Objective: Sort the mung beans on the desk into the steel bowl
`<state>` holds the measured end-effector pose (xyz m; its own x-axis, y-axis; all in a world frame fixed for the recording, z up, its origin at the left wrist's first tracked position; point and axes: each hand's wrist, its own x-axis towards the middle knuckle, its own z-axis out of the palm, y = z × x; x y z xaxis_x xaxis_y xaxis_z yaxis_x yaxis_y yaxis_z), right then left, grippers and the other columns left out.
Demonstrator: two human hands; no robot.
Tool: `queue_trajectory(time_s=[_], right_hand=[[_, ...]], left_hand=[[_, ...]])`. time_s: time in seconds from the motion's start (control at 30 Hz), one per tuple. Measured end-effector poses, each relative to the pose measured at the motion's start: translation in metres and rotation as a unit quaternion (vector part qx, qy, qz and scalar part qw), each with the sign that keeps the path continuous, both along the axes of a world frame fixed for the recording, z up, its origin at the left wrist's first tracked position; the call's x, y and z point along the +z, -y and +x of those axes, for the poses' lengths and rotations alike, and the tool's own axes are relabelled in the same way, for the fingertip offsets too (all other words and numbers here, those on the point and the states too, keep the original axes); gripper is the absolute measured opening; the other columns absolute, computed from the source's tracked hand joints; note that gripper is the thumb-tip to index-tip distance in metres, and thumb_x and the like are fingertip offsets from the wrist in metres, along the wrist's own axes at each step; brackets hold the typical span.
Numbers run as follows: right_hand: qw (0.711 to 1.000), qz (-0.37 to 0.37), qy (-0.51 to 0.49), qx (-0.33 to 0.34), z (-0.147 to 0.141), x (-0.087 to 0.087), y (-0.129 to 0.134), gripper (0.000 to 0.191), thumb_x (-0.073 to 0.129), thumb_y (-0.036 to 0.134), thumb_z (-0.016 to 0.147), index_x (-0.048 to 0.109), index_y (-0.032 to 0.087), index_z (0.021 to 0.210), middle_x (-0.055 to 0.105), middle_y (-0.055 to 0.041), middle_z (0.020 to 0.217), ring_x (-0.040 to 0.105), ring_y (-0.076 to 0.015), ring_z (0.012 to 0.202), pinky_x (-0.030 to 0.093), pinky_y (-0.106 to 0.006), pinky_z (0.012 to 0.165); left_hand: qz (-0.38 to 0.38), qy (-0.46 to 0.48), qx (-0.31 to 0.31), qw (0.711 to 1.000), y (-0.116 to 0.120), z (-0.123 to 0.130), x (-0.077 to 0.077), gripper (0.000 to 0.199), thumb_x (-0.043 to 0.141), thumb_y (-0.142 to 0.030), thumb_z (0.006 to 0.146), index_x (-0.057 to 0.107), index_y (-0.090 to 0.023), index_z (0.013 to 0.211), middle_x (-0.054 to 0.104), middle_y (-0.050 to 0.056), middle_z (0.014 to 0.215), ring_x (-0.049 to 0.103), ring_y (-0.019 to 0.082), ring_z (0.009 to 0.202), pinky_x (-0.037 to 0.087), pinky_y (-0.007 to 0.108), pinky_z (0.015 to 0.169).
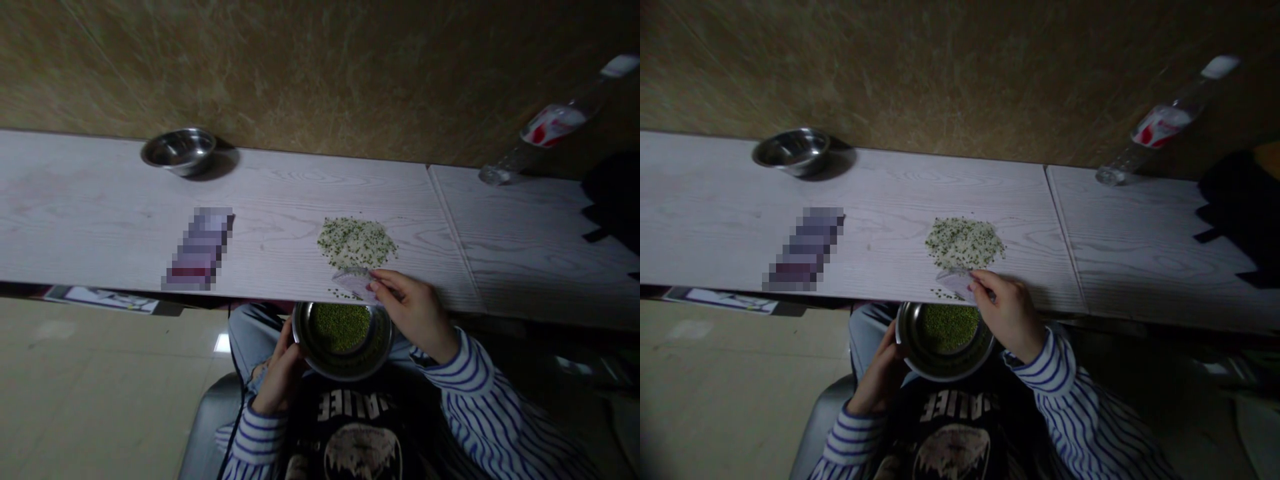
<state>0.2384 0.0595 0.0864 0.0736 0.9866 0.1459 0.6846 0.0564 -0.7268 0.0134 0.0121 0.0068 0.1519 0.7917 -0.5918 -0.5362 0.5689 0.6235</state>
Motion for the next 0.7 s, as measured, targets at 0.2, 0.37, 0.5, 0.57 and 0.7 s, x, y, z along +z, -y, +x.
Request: queue_trajectory(time_s=[0.2,0.37,0.5,0.57,0.7], right_hand=[[0.998,-0.004,0.002,0.063,-0.017,0.009,-0.005,0.025,0.056,0.023,0.088,0.072,0.018,0.106,0.077,-0.0071,0.094,0.074,-0.0188,0.080,0.061,-0.030,0.071],[0.994,-0.003,0.022,0.106,-0.018,0.021,-0.001,0.020,0.059,0.020,0.085,0.074,0.019,0.099,0.078,-0.0050,0.088,0.074,-0.0179,0.077,0.060,-0.030,0.073],[0.995,-0.018,-0.007,0.097,-0.007,0.018,0.001,0.020,0.060,0.023,0.086,0.074,0.020,0.099,0.078,-0.0053,0.089,0.074,-0.0187,0.079,0.061,-0.031,0.072],[0.997,-0.021,-0.044,0.067,0.003,0.013,0.002,0.022,0.060,0.027,0.087,0.072,0.019,0.103,0.077,-0.0067,0.092,0.074,-0.0193,0.081,0.061,-0.031,0.073],[0.996,-0.014,-0.087,0.004,0.024,0.007,0.004,0.026,0.062,0.032,0.085,0.071,0.017,0.104,0.077,-0.0091,0.093,0.074,-0.0213,0.079,0.061,-0.034,0.072]], left_hand=[[0.013,-0.001,0.001,1.000,0.002,-0.006,0.002,0.061,0.065,-0.016,0.070,0.055,-0.027,0.130,0.067,0.004,0.117,0.060,0.024,0.101,0.050,0.031,0.077],[0.008,-0.008,0.012,1.000,0.002,-0.008,-0.002,0.067,0.066,-0.017,0.070,0.051,-0.027,0.134,0.067,0.004,0.112,0.061,0.022,0.095,0.050,0.033,0.080],[0.010,-0.025,-0.001,1.000,0.004,-0.008,-0.001,0.063,0.067,-0.019,0.068,0.055,-0.027,0.130,0.069,0.004,0.108,0.062,0.024,0.093,0.049,0.032,0.074],[0.009,-0.023,-0.012,1.000,0.007,-0.009,0.001,0.061,0.067,-0.017,0.066,0.059,-0.027,0.126,0.070,0.003,0.106,0.062,0.024,0.092,0.048,0.030,0.071],[0.003,-0.014,-0.002,1.000,0.014,-0.010,0.003,0.057,0.065,-0.015,0.065,0.064,-0.027,0.121,0.071,0.001,0.101,0.060,0.021,0.092,0.046,0.029,0.076]])
